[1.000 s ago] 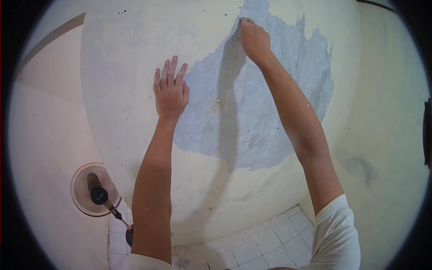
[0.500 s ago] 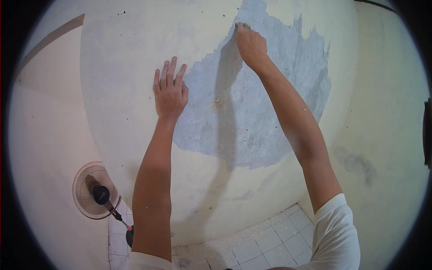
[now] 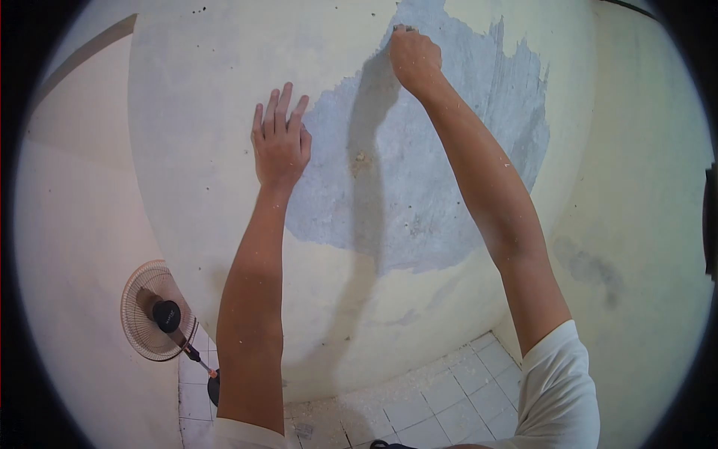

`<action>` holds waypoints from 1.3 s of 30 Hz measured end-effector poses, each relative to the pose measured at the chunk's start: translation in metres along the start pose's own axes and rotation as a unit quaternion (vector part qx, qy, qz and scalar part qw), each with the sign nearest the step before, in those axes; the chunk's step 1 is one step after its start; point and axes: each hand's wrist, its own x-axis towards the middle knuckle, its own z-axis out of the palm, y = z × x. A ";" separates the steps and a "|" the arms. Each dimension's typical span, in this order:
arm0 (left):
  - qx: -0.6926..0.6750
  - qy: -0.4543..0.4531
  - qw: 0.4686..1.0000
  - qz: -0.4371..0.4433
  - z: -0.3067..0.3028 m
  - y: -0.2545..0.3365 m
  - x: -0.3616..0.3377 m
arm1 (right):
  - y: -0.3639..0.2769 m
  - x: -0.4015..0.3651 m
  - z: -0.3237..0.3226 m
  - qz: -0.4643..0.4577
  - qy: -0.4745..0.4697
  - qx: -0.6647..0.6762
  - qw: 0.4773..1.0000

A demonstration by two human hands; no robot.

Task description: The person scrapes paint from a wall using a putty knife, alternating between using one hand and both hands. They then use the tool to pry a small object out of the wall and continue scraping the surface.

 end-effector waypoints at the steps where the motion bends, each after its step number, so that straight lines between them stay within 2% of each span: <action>1: -0.002 0.005 1.000 0.003 0.001 0.000 0.001 | 0.002 0.000 0.000 -0.004 0.003 -0.001 1.000; 7: 0.001 0.009 1.000 0.001 0.001 0.000 0.001 | -0.007 -0.003 -0.005 -0.009 -0.001 -0.019 1.000; 13: 0.021 0.005 1.000 0.007 0.002 -0.002 0.000 | -0.003 0.000 0.003 0.028 -0.006 0.007 1.000; 18: 0.010 0.013 1.000 0.010 0.000 0.000 0.007 | 0.038 0.030 0.007 0.007 0.068 0.050 0.996; 22: 0.009 0.001 1.000 0.012 0.000 0.000 0.000 | 0.044 0.002 0.022 0.000 0.064 0.073 0.995; 25: 0.010 -0.001 1.000 0.011 0.000 0.000 0.000 | 0.036 -0.013 0.018 0.008 0.024 0.063 0.998; 39: 0.034 0.003 0.999 0.007 0.003 0.001 0.002 | 0.030 0.017 0.010 -0.005 0.047 0.053 0.997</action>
